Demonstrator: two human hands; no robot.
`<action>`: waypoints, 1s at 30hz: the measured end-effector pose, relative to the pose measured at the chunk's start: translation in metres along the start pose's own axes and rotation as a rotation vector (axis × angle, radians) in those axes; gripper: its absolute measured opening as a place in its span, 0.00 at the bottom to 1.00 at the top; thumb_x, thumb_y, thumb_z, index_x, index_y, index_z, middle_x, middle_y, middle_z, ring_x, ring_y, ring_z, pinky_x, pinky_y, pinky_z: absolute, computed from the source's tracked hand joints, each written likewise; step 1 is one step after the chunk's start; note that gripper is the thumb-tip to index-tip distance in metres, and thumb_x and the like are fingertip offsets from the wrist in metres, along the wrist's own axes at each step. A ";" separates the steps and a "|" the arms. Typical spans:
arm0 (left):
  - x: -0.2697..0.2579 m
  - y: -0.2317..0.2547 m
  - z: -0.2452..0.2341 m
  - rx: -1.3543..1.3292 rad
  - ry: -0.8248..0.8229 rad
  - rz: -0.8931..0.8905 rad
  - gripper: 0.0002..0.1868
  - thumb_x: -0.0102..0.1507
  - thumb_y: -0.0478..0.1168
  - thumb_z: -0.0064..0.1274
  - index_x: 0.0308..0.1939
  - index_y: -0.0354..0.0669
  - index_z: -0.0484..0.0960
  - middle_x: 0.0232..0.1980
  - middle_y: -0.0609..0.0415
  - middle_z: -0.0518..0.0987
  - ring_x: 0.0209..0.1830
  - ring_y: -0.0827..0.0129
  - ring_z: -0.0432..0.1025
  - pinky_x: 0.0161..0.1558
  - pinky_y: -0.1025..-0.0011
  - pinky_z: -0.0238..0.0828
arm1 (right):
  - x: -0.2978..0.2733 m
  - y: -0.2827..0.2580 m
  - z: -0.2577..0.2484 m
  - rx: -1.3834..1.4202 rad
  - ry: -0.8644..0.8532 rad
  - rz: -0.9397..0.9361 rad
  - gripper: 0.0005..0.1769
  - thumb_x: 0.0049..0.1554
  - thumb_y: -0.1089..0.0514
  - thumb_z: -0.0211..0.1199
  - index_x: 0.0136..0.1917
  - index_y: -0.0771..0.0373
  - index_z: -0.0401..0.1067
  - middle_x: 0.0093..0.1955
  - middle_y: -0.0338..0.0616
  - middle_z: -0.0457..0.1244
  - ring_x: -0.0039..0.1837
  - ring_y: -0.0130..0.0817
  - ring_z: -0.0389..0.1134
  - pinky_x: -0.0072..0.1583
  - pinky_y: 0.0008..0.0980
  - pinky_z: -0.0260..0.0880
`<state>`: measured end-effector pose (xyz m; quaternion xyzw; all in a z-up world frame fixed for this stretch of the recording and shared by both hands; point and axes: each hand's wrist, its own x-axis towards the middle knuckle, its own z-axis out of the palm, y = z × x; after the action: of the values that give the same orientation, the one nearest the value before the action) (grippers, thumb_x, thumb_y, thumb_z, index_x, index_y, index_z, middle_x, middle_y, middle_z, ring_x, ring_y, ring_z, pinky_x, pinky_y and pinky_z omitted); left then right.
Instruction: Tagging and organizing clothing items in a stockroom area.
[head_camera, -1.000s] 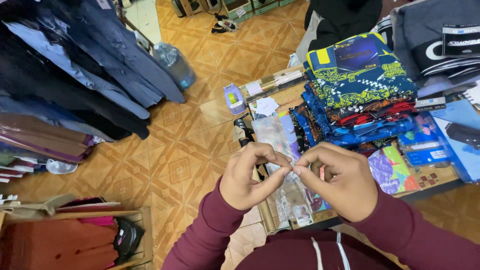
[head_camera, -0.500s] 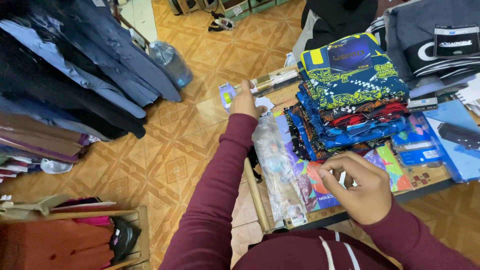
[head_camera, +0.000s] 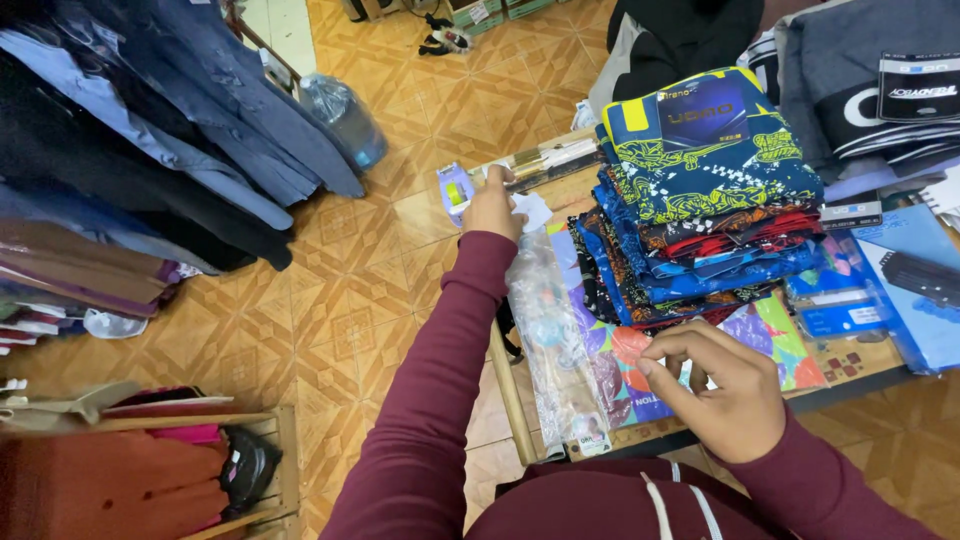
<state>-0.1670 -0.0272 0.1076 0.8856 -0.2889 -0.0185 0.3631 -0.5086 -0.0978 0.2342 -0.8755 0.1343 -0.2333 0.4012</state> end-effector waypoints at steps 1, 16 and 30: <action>0.000 -0.002 0.002 -0.082 0.002 -0.021 0.31 0.49 0.30 0.69 0.53 0.45 0.71 0.33 0.48 0.83 0.36 0.56 0.80 0.39 0.60 0.74 | 0.000 0.000 0.000 0.003 -0.006 0.002 0.04 0.51 0.61 0.69 0.41 0.63 0.77 0.42 0.38 0.70 0.28 0.21 0.61 0.31 0.23 0.59; 0.017 -0.028 -0.007 -0.197 0.040 0.077 0.30 0.50 0.29 0.69 0.50 0.44 0.69 0.33 0.49 0.87 0.36 0.59 0.83 0.39 0.65 0.76 | 0.006 -0.007 -0.012 0.014 -0.055 -0.007 0.05 0.53 0.61 0.67 0.41 0.65 0.75 0.43 0.38 0.71 0.28 0.21 0.62 0.32 0.23 0.61; -0.047 0.042 -0.087 -0.492 -0.151 0.265 0.26 0.57 0.29 0.63 0.54 0.43 0.68 0.34 0.52 0.83 0.32 0.72 0.79 0.35 0.74 0.76 | 0.030 -0.032 -0.039 -0.054 -0.111 -0.100 0.06 0.52 0.60 0.66 0.42 0.63 0.75 0.47 0.38 0.71 0.34 0.22 0.66 0.35 0.25 0.64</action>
<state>-0.2060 0.0282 0.1909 0.7214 -0.4152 -0.1064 0.5439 -0.5017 -0.1149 0.2901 -0.9032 0.0744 -0.2003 0.3721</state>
